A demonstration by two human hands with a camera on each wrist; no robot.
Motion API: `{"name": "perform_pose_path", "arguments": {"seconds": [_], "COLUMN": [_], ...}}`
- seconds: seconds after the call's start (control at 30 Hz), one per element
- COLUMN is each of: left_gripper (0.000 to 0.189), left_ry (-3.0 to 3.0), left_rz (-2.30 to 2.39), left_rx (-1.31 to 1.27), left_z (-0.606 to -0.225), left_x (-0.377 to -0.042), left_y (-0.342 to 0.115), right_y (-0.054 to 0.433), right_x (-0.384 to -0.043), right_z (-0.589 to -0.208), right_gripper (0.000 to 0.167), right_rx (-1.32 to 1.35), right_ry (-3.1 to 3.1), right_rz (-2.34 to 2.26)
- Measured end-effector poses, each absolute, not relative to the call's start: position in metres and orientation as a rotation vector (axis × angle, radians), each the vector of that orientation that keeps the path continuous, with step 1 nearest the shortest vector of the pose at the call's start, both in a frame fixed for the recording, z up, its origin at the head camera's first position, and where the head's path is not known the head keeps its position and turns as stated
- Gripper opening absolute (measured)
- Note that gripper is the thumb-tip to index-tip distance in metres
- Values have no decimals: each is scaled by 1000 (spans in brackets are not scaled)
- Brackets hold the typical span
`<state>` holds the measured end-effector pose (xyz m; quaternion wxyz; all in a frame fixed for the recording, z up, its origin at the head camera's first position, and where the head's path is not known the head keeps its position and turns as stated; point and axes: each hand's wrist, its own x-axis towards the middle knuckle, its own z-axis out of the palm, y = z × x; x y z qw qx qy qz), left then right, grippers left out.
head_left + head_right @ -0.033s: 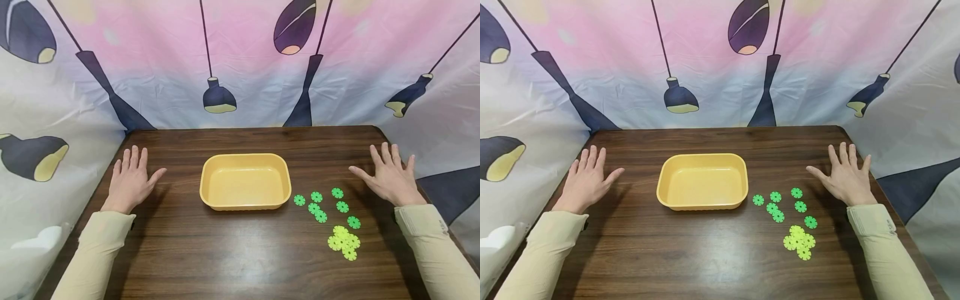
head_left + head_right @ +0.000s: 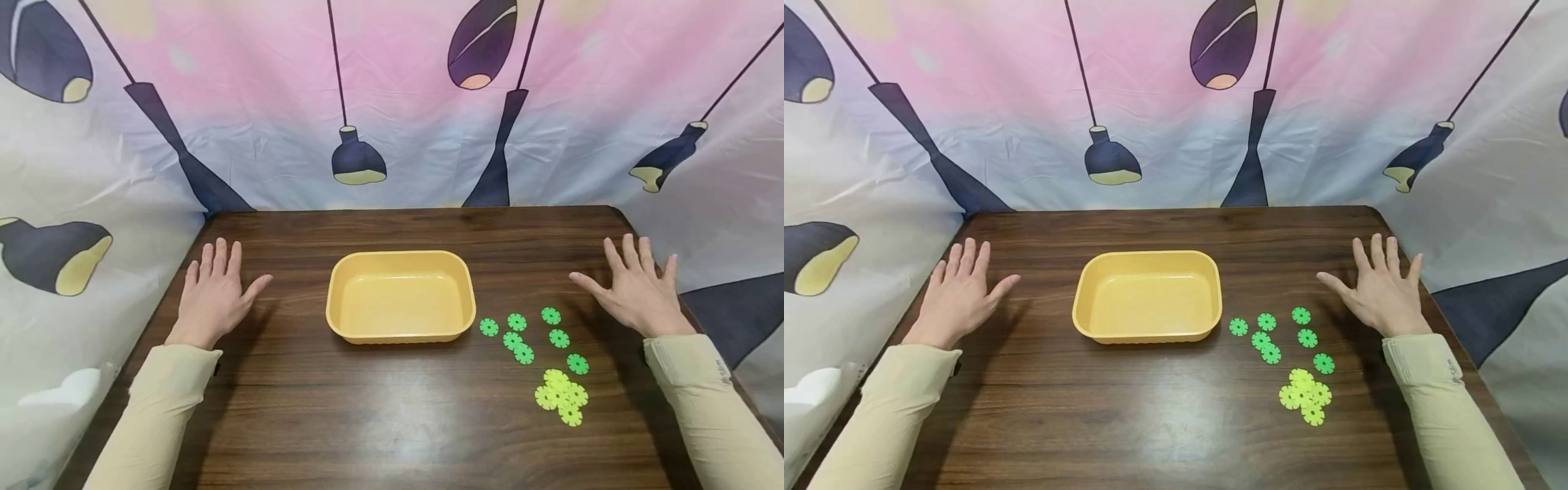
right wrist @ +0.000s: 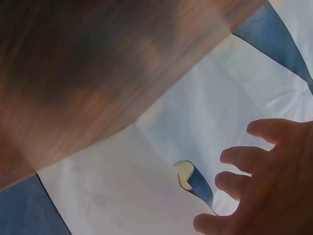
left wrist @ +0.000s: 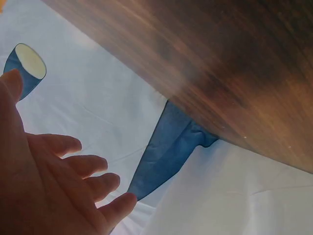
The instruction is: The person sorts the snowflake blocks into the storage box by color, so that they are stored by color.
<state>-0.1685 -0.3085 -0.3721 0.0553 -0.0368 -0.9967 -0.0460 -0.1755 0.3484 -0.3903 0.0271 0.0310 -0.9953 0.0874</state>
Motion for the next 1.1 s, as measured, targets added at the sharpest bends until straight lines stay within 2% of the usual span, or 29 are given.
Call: {"name": "perform_pose_path", "arguments": {"seconds": [0.17, 0.33, 0.43, 0.6, 0.7, 0.87, 1.1], "left_gripper": [87, 72, 64, 57, 52, 43, 39], "left_ry": [-3044, -3004, -2986, -2961, -2923, -2872, -2852], "left_rz": [-228, -648, -948, -1307, -1446, -1555, -1611], "left_rx": [-113, -121, -105, -55, -26, 21, 65], "left_z": [-375, -369, -369, -378, -384, -390, -392], "left_x": [-166, -163, -163, -165, -167, -171, -174], "left_y": [-308, -284, -261, -225, -209, -195, -190], "right_y": [347, 336, 324, 300, 285, 269, 267], "right_x": [-177, -177, -174, -157, -144, -126, -118], "right_z": [-392, -387, -380, -373, -373, -376, -380], "right_gripper": [97, 98, 88, 57, 45, 42, 40], "right_rx": [127, 172, 278, 559, 694, 762, 695], "right_ry": [-3090, -3081, -3096, -3183, -3279, -3444, -3485], "right_rz": [308, 422, 497, 625, 689, 746, 724]}}
